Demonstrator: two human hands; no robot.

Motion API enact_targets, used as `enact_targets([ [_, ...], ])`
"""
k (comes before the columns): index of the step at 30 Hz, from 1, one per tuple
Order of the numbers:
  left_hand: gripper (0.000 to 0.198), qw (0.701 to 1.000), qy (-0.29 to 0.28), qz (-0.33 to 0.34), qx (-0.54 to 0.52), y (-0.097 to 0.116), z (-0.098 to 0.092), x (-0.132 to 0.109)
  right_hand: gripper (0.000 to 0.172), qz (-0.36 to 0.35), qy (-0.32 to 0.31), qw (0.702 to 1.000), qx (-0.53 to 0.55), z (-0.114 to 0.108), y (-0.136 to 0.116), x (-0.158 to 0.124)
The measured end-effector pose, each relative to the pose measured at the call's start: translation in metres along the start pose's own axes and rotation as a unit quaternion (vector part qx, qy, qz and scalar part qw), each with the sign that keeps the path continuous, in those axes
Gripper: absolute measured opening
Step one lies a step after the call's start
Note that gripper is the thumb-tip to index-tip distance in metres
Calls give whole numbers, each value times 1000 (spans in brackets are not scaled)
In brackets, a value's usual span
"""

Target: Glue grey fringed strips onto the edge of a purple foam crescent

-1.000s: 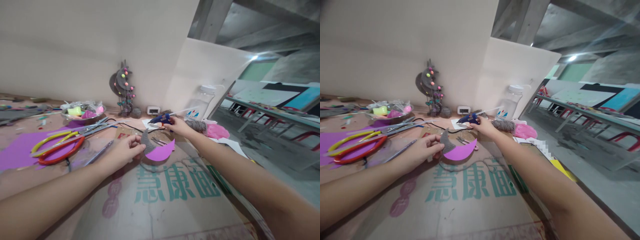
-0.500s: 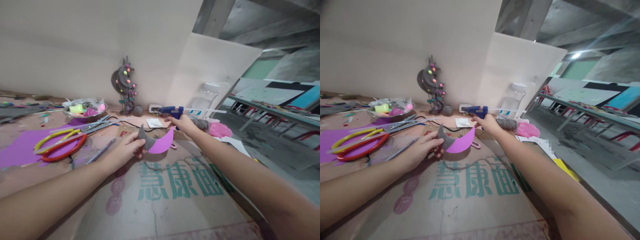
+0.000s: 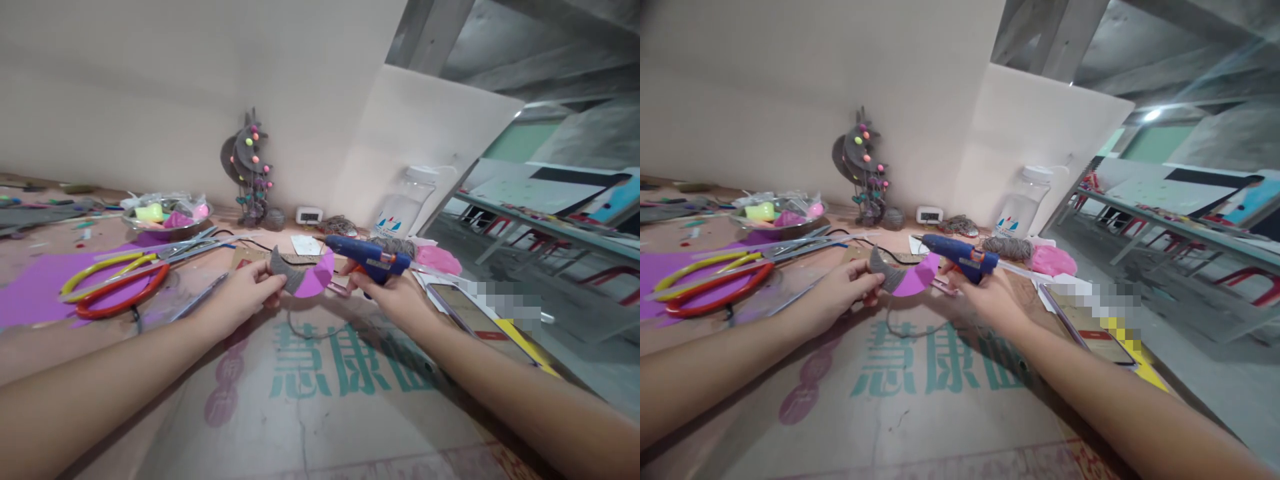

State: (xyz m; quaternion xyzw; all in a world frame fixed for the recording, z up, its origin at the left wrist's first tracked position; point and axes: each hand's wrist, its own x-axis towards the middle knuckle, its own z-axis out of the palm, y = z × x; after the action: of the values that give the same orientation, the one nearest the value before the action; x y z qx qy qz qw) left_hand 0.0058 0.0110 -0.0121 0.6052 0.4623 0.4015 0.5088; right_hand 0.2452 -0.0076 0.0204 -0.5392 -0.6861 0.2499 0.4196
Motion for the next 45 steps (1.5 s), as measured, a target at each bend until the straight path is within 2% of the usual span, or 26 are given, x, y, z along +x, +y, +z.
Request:
enact_targets([
  [5,16,997,-6,-5,-83,-4,1,3,24,-6,-31,999,-33,9,10,-17],
  [9,13,996,4,-16,-92,-4,0,2,24,-38,-104,994,-6,7,8,-19],
  [12,12,996,3,-26,-84,-2,0,1,24,-27,-137,990,-14,8,7,-20],
  [19,11,997,12,-34,-73,0,1,3,27,-1,-109,993,-48,13,10,-19],
  [29,13,997,0,-20,-74,-6,-1,5,26,-23,-118,991,-62,15,21,-19],
  [36,9,996,8,-26,-86,-3,1,4,27,-19,-101,994,-25,19,12,-18],
  [45,7,995,10,-30,-96,-1,1,3,27,-15,-100,994,-51,18,13,-18],
])
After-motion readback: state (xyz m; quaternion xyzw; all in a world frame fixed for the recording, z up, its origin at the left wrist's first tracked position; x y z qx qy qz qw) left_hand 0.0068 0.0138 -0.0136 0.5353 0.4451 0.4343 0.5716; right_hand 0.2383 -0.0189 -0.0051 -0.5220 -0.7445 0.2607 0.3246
